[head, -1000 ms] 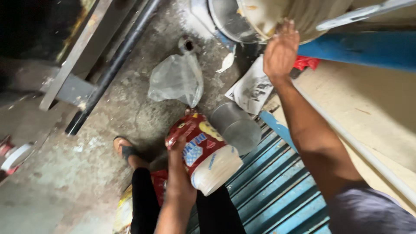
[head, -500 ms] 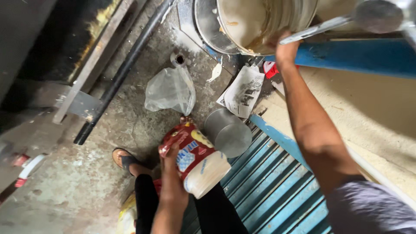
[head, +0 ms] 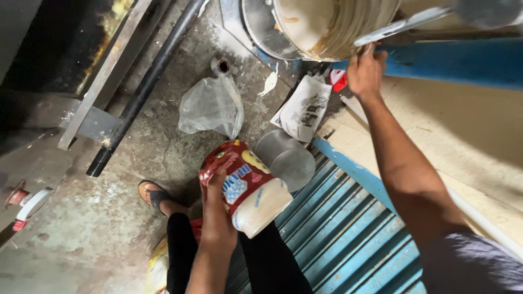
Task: The person retrieves a white bowl, fills it with water from a dispenser, and rinses it. They then open a plastic bag and pour its contents into a mixing machine. Finally, they scoop a white powder from a large container into a plastic bag.
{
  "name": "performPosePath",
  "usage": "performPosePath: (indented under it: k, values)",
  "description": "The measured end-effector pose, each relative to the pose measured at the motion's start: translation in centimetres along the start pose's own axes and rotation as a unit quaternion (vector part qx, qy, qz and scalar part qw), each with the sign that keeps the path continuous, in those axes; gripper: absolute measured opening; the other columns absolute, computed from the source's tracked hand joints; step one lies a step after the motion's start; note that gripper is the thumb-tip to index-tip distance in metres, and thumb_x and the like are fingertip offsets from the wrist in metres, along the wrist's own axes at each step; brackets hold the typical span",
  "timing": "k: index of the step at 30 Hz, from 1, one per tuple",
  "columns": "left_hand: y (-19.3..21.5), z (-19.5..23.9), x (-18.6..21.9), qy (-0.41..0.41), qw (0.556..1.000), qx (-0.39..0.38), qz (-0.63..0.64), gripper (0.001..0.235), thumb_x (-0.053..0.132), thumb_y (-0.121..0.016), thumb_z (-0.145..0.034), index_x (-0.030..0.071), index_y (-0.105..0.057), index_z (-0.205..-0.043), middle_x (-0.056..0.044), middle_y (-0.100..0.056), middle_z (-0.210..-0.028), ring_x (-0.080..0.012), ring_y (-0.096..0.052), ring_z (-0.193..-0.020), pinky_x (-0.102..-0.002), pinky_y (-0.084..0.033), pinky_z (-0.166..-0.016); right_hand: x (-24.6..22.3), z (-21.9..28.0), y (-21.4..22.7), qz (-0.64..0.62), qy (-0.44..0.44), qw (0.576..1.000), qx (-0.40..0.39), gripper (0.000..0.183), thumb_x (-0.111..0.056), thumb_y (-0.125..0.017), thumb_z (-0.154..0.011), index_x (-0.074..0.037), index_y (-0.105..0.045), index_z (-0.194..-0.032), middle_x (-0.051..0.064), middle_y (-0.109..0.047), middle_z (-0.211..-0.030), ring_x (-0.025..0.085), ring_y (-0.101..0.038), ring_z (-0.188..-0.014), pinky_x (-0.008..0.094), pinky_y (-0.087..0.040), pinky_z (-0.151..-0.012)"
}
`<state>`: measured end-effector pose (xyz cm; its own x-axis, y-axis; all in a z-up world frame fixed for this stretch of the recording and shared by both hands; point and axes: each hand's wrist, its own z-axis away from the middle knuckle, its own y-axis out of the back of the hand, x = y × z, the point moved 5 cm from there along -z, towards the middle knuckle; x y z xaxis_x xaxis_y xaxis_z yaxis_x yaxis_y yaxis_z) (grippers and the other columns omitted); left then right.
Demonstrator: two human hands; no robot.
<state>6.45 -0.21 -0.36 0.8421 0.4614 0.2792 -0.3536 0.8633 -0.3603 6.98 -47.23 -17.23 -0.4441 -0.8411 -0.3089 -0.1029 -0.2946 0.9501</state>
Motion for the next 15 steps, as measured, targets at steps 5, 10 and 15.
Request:
performPosePath:
  k: [5,10,15]
  values:
    - [0.9,-0.7,-0.6,0.012,0.999,-0.005,0.031,0.064,0.038,-0.065,-0.09,0.007,-0.052,-0.144,-0.013,-0.066,-0.131,-0.0269,-0.069,-0.115,-0.043,-0.056,-0.097,-2.5,3.3,-5.1,0.0,0.013,1.0,-0.015,0.044,-0.01,-0.06,-0.095,0.003,-0.044,-0.134,0.026,-0.067,-0.111,0.049,-0.053,-0.103,0.059,-0.04,-0.089]
    - [1.2,1.1,-0.9,0.043,0.997,0.039,0.044,0.065,0.045,-0.063,-0.089,0.011,-0.054,-0.144,-0.01,-0.068,-0.13,-0.0257,-0.069,-0.116,-0.042,-0.055,-0.1,-3.3,-1.2,-11.3,-0.287,-0.169,0.943,0.005,0.025,-0.011,-0.068,-0.1,-0.004,-0.06,-0.123,0.012,-0.071,-0.106,0.027,-0.067,-0.1,0.042,-0.051,-0.088]
    - [0.8,3.3,0.3,0.043,0.998,0.022,0.031,0.064,0.042,-0.063,-0.089,0.009,-0.054,-0.143,-0.012,-0.069,-0.129,-0.0271,-0.069,-0.114,-0.043,-0.055,-0.099,-2.2,-1.1,-8.0,-0.595,-0.262,0.758,-0.046,0.012,-0.004,-0.073,-0.103,-0.005,-0.062,-0.1,0.008,-0.064,-0.088,0.017,-0.058,-0.072,0.032,-0.045,-0.061]
